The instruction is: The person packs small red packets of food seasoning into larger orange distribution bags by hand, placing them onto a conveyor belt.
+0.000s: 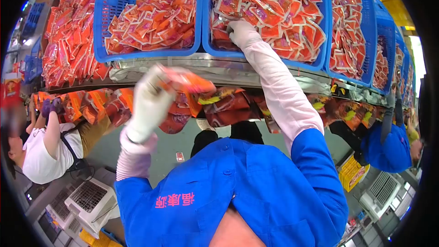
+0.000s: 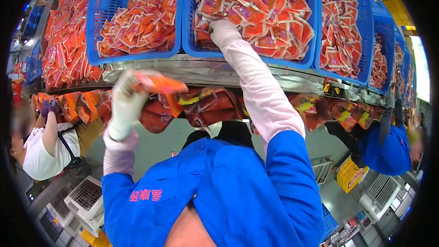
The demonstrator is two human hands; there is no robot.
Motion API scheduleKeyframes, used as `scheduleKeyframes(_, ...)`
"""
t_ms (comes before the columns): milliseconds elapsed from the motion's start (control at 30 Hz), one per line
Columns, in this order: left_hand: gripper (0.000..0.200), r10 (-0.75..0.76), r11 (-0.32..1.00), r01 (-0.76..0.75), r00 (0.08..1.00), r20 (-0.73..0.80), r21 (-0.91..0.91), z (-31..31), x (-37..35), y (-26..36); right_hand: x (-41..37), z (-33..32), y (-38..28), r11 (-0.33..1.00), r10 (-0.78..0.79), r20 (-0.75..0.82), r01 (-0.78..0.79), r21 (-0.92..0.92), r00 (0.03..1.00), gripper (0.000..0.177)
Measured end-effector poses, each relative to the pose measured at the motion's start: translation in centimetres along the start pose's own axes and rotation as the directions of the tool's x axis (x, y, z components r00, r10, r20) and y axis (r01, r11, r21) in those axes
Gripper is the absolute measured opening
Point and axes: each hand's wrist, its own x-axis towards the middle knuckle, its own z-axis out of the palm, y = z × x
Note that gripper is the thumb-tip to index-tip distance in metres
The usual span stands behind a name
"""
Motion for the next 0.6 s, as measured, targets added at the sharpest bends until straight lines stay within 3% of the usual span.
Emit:
scheduleKeyframes(67, 0.019, 0.094, 0.94, -0.175, 0.958, 0.27, 0.292, 2.5, -3.1, -0.3, -0.5, 1.1, -0.8, 0.99, -0.047, -0.183, 0.069, 0.119, 0.982, 0.034)
scheduleKeyframes(100, 0.021, 0.213, 0.876, -0.324, 0.925, 0.314, 0.358, 3.9, -4.1, -2.2, -0.8, 0.6, -2.7, 0.995, 0.076, -0.086, -0.07, 0.069, 0.993, 0.037)
scheduleKeyframes(133, 0.024, 0.318, 0.785, -0.46, 0.874, 0.367, 0.415, 5.2, -5.0, -4.8, -0.2, 0.7, -3.5, 0.996, 0.072, -0.095, -0.066, 0.068, 0.993, 0.037)
scheduleKeyframes(200, 0.04, 0.159, 0.501, -0.507, 0.851, 0.501, 0.702, 6.7, -5.0, -8.4, 2.9, 1.6, -3.9, 0.989, 0.143, 0.063, -0.145, 0.039, 0.988, 0.034)
scheduleKeyframes(233, 0.058, 0.159, 0.428, -0.491, 0.867, 0.472, 0.758, 6.9, -5.1, -8.0, 4.9, 2.9, -3.4, 0.968, 0.239, 0.039, -0.242, 0.068, 0.97, 0.034)
scheduleKeyframes(267, 0.058, 0.155, 0.428, -0.494, 0.865, 0.477, 0.757, 6.2, -5.4, -7.0, 2.3, 0.5, -4.3, 0.967, 0.254, 0.025, -0.255, 0.03, 0.967, 0.032)
scheduleKeyframes(300, 0.062, 0.184, 0.442, -0.503, 0.861, 0.474, 0.743, 5.3, -6.0, -5.6, 0.7, -0.4, -4.2, 0.984, 0.157, -0.112, -0.166, -0.071, 0.981, 0.031)
scheduleKeyframes(333, 0.066, 0.221, 0.456, -0.51, 0.859, 0.462, 0.73, 4.3, -6.3, -4.4, -2.4, -2.9, -4.5, 0.986, 0.164, -0.191, -0.153, 0.069, 0.968, 0.031)
scheduleKeyframes(367, 0.068, 0.18, 0.424, -0.506, 0.86, 0.478, 0.751, 2.7, -6.9, -3.8, -4.8, -3.7, -3.9, 0.99, 0.07, -0.354, -0.021, 0.139, 0.933, 0.036)
scheduleKeyframes(400, 0.067, 0.131, 0.367, -0.489, 0.87, 0.476, 0.791, 1.3, -7.7, -4.2, -9.5, -6.9, -5.9, 0.795, 0.089, -0.241, 0.077, 0.601, 0.966, 0.037)
scheduleKeyframes(433, 0.056, 0.121, 0.265, -0.503, 0.864, 0.489, 0.823, 0.0, -8.6, -5.4, -13.8, -8.7, -8.0, 0.578, -0.01, -0.206, 0.174, 0.797, 0.979, 0.041)
scheduleKeyframes(467, 0.045, 0.113, 0.16, -0.505, 0.863, 0.493, 0.848, -0.6, -9.3, -7.0, -17.0, -9.4, -9.9, 0.57, -0.16, -0.058, 0.14, 0.809, 0.985, 0.042)
scheduleKeyframes(500, 0.045, 0.117, 0.163, -0.496, 0.868, 0.483, 0.853, -0.7, -9.4, -8.1, -19.7, -9.4, -11.5, 0.565, -0.299, 0.095, 0.096, 0.82, 0.95, 0.043)
scheduleKeyframes(533, 0.034, 0.134, 0.138, -0.499, 0.865, 0.483, 0.856, -0.9, -9.2, -9.2, -20.9, -8.7, -13.5, 0.742, -0.513, 0.052, 0.412, 0.529, 0.857, 0.042)
scheduleKeyframes(567, 0.024, 0.153, 0.113, -0.499, 0.863, 0.481, 0.859, -1.0, -8.9, -9.6, -21.3, -6.2, -15.5, 0.876, -0.421, 0.171, 0.35, 0.332, 0.891, 0.037)
scheduleKeyframes(600, 0.024, 0.161, 0.112, -0.491, 0.867, 0.472, 0.864, -0.9, -8.9, -9.5, -20.2, -2.4, -16.1, 0.918, -0.395, 0.315, 0.385, 0.095, 0.863, 0.035)
